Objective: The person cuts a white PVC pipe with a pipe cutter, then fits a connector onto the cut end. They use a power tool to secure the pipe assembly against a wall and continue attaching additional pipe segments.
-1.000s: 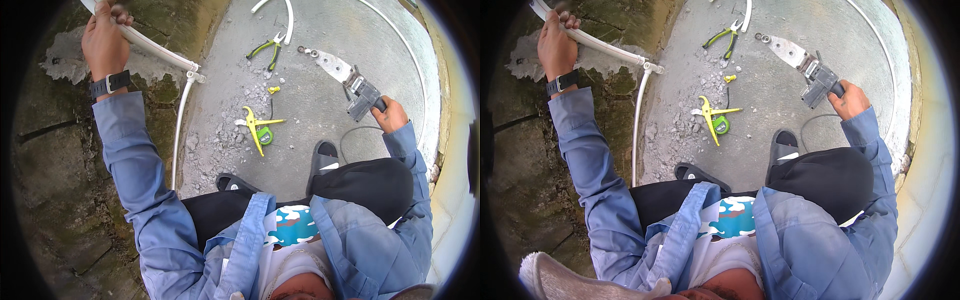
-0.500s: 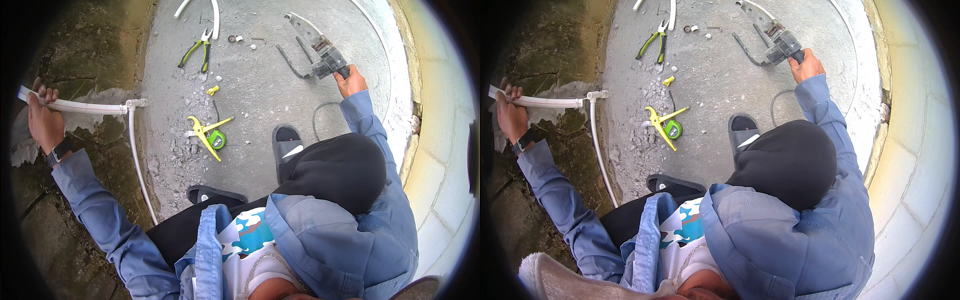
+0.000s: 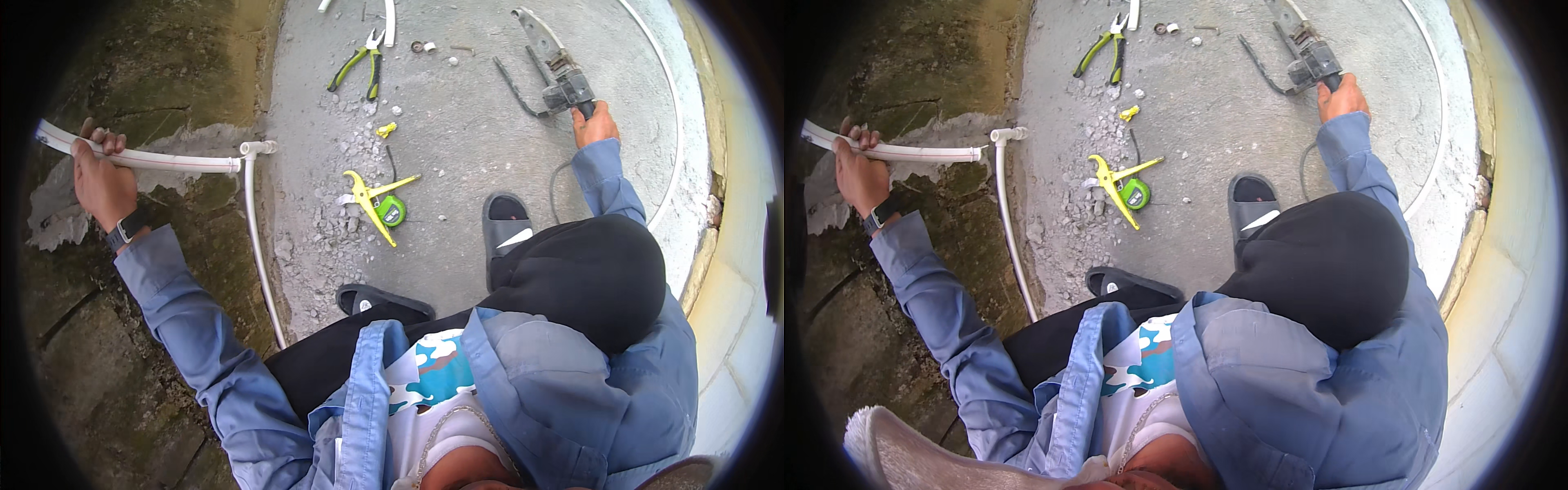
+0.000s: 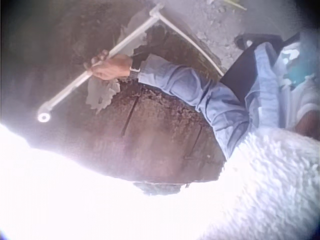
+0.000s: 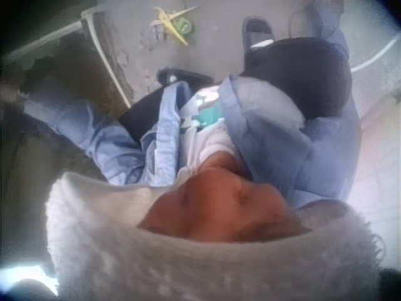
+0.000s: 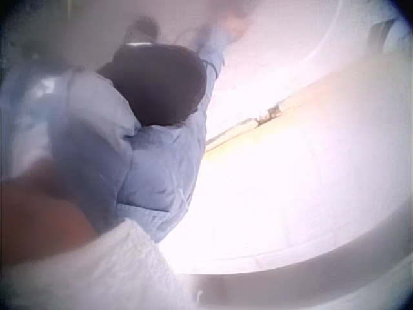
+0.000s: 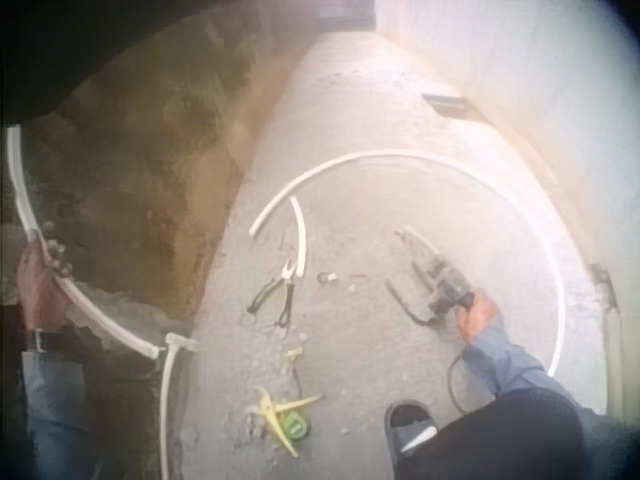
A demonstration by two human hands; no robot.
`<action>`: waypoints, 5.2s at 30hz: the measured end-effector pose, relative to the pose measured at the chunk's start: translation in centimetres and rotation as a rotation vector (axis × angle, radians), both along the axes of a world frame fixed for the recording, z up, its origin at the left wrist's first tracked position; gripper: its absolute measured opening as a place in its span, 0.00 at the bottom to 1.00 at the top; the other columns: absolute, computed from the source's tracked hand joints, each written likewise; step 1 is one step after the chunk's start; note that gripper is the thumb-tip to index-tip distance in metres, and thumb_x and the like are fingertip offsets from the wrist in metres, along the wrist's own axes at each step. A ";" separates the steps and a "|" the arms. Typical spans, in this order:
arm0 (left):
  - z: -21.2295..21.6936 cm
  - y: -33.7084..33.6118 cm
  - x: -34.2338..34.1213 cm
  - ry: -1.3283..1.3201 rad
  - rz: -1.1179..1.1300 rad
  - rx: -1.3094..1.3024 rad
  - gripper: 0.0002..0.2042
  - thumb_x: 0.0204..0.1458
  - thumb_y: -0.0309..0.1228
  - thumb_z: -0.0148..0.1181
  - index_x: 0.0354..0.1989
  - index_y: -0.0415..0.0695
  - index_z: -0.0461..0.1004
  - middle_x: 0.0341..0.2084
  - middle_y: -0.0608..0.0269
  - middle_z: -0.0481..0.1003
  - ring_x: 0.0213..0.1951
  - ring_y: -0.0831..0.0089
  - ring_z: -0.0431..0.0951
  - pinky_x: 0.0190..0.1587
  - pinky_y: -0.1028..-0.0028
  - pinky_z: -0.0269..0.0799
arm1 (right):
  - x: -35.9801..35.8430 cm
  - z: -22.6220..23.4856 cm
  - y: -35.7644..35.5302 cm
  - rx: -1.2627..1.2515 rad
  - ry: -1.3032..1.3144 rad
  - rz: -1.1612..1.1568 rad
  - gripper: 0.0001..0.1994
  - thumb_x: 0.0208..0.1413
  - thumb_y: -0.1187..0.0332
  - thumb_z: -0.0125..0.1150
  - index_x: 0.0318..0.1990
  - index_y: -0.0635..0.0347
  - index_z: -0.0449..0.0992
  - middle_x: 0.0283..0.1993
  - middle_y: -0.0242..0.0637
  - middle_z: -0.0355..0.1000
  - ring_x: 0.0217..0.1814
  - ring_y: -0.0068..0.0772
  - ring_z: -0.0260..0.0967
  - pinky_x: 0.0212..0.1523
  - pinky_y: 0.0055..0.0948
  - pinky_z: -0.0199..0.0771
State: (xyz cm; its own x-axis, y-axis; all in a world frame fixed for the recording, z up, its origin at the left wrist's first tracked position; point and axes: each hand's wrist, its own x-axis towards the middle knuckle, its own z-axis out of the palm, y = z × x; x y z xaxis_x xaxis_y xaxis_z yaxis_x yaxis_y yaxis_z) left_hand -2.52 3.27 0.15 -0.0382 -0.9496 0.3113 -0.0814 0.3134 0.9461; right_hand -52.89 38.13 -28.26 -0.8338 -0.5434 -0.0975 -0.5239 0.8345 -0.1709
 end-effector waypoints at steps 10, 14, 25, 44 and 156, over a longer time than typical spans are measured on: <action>2.3 1.1 -0.4 0.142 -0.173 0.109 0.22 0.68 0.48 0.34 0.45 0.39 0.63 0.26 0.68 0.60 0.26 0.75 0.60 0.31 0.73 0.61 | 0.1 -7.2 0.1 -0.038 0.042 0.068 0.21 0.61 0.57 0.58 0.53 0.62 0.67 0.46 0.56 0.73 0.49 0.58 0.72 0.47 0.49 0.72; 2.2 1.0 -0.7 0.146 -0.161 0.103 0.21 0.69 0.47 0.34 0.46 0.38 0.63 0.26 0.67 0.60 0.27 0.75 0.60 0.31 0.73 0.61 | -1.6 -9.9 0.6 -0.080 0.073 0.097 0.23 0.59 0.56 0.60 0.56 0.60 0.66 0.46 0.55 0.72 0.50 0.58 0.71 0.48 0.50 0.72; -4.4 -2.5 -1.0 0.137 -0.154 -0.087 0.11 0.66 0.34 0.50 0.41 0.37 0.70 0.25 0.64 0.69 0.26 0.71 0.69 0.32 0.67 0.69 | 9.9 12.5 -15.6 -0.215 0.172 0.968 0.22 0.55 0.52 0.65 0.43 0.65 0.79 0.35 0.47 0.78 0.38 0.49 0.79 0.39 0.44 0.79; -11.5 -0.2 3.1 -0.338 0.007 -0.193 0.15 0.60 0.40 0.55 0.47 0.42 0.74 0.34 0.49 0.78 0.37 0.63 0.77 0.42 0.65 0.71 | 45.5 5.0 -37.2 -0.673 -2.225 0.629 0.27 0.64 0.44 0.46 0.62 0.50 0.65 0.58 0.35 0.70 0.56 0.39 0.69 0.53 0.41 0.72; -10.9 -1.0 7.3 -0.856 0.245 -0.042 0.18 0.48 0.43 0.68 0.33 0.38 0.79 0.18 0.48 0.75 0.23 0.51 0.77 0.28 0.59 0.71 | 47.0 -4.9 -41.3 -0.422 -0.707 1.513 0.14 0.48 0.61 0.70 0.34 0.63 0.80 0.31 0.50 0.77 0.37 0.53 0.77 0.42 0.45 0.76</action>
